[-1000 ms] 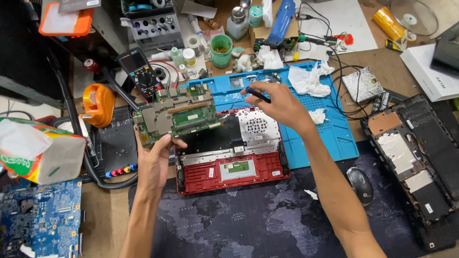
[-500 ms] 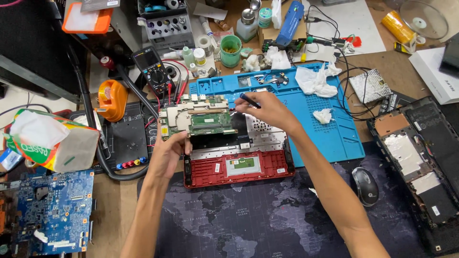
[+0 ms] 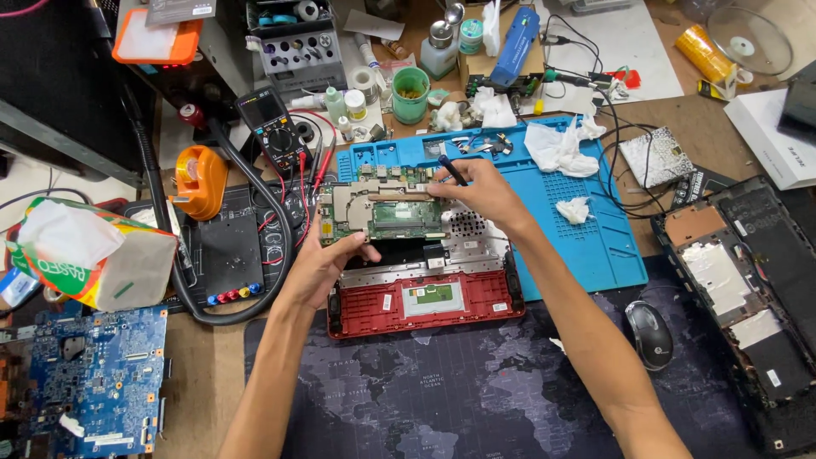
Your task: Installing a motherboard into a laptop chassis and connecting internal ribbon cables
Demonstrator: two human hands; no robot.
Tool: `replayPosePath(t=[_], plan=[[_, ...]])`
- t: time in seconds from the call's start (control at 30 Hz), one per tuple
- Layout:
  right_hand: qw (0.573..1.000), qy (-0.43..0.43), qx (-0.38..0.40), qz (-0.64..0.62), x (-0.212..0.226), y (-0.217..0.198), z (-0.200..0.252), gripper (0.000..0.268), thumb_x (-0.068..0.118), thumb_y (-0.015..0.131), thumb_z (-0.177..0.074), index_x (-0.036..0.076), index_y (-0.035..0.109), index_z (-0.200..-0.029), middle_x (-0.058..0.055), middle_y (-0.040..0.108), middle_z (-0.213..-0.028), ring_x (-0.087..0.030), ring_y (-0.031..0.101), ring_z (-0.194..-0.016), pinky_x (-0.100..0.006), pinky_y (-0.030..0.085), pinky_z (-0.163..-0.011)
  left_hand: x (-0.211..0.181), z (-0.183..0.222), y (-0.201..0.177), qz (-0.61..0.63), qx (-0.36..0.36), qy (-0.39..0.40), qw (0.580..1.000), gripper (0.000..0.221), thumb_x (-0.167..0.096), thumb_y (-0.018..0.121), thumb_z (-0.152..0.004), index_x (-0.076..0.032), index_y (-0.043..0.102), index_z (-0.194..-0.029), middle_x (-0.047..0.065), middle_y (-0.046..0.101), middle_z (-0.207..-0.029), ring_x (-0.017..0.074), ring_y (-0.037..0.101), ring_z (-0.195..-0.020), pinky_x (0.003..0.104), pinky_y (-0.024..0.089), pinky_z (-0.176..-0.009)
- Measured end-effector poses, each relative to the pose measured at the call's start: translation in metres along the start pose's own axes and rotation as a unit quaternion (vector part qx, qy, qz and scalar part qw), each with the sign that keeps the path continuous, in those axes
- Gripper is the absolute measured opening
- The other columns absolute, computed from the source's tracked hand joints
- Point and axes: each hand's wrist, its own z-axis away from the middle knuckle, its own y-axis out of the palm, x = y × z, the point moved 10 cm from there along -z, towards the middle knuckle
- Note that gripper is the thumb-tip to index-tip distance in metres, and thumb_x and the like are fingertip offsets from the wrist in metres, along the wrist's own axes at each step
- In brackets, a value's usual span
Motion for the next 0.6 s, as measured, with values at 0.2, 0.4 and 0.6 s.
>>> replayPosePath(t=[0.2,0.4,0.6], plan=[[1.0,0.002,-0.009,0.007,-0.01,-0.007,-0.006,0.035,0.023,0.088,-0.081,0.002,0.075,-0.107,-0.011,0.076,-0.082,-0.019,0.06,-0.083,-0.031,0.044,-0.073,-0.009,-0.021,-0.053,-0.131,-0.044,0.039,0.99,0.043,-0.012,0.065,-0.099,-0.004,0.06,-0.141,0.0,0.055,-0.111,0.0114,0.052,-0.106,0.031,0.043,-0.106],[0.999,-0.011,0.019,0.049,-0.026,-0.006,-0.016,0.034,0.022,0.087,-0.082,0.003,0.075,-0.108,-0.013,0.076,-0.083,-0.02,0.058,-0.082,-0.034,0.043,-0.07,-0.042,-0.012,-0.03,-0.245,-0.048,0.079,0.965,0.024,-0.007,0.071,-0.094,-0.006,0.075,-0.118,-0.002,0.062,-0.084,0.0068,0.058,-0.077,0.024,0.051,-0.081],[0.996,-0.004,0.035,0.088,-0.025,0.002,-0.013,0.03,0.017,0.085,-0.085,0.006,0.073,-0.11,-0.012,0.074,-0.08,-0.022,0.058,-0.074,-0.036,0.043,-0.069,-0.054,-0.011,-0.027,-0.306,-0.06,0.115,0.943,0.045,-0.002,0.076,-0.087,-0.003,0.065,-0.131,0.009,0.06,-0.08,0.0116,0.059,-0.063,0.025,0.053,-0.061]])
